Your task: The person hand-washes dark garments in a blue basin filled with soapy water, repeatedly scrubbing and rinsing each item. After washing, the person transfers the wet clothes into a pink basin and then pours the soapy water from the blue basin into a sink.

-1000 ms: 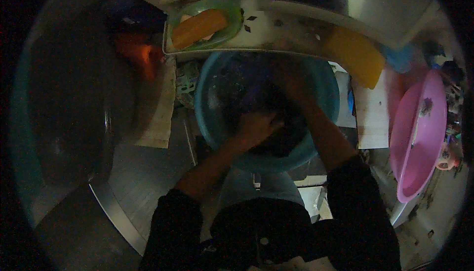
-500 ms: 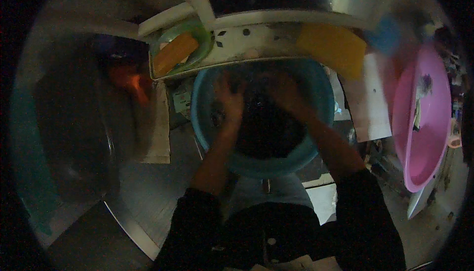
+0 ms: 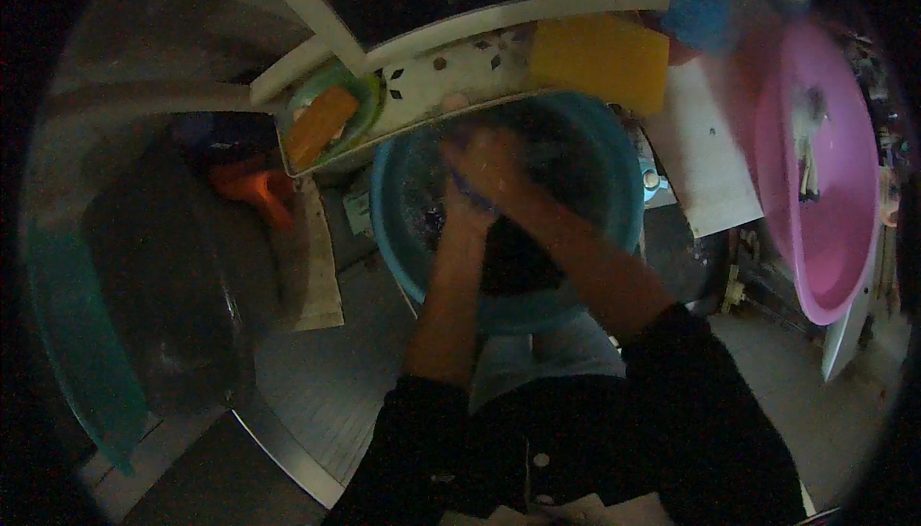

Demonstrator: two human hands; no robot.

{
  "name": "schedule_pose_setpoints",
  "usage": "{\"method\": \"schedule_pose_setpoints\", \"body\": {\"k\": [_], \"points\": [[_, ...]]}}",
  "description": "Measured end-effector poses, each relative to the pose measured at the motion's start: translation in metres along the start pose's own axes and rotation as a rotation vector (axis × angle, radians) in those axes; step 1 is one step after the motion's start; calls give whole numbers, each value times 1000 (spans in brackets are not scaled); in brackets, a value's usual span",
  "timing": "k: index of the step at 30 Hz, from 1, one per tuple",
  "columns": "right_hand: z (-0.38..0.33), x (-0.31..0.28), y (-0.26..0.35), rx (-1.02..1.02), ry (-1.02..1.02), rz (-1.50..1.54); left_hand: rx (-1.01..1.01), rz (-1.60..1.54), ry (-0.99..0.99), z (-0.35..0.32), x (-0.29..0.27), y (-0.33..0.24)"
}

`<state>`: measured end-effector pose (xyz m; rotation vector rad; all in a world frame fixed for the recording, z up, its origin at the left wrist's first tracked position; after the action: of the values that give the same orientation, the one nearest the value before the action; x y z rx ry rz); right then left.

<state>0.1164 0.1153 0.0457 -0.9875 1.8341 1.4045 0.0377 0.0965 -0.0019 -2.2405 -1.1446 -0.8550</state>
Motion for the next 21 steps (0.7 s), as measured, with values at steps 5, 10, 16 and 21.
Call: {"method": "schedule_pose_setpoints", "body": {"k": [5, 10, 16, 21], "points": [[13, 7, -84, -214, -213, -317, 400, 917, 62, 19, -10, -41], [-8, 70, -99, -418, -496, -211, 1035, 2204, -79, 35, -30, -44], [11, 56, -77, -179, -312, -96, 883, 1801, -133, 45, -34, -43], [-50, 27, 23, -221, -348, 82, 60, 532, 26, 24, 0, -47]]}}
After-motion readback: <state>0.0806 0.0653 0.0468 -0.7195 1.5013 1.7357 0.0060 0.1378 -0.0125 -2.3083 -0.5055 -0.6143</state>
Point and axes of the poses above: each hand's wrist, its own z-axis towards the middle knuckle, its own x-axis out of the palm, y = z × x, the point moved 2 cm from there along z, towards the middle knuckle, and after that the axes turned 9 degrees about -z, right-handed, at the moved point
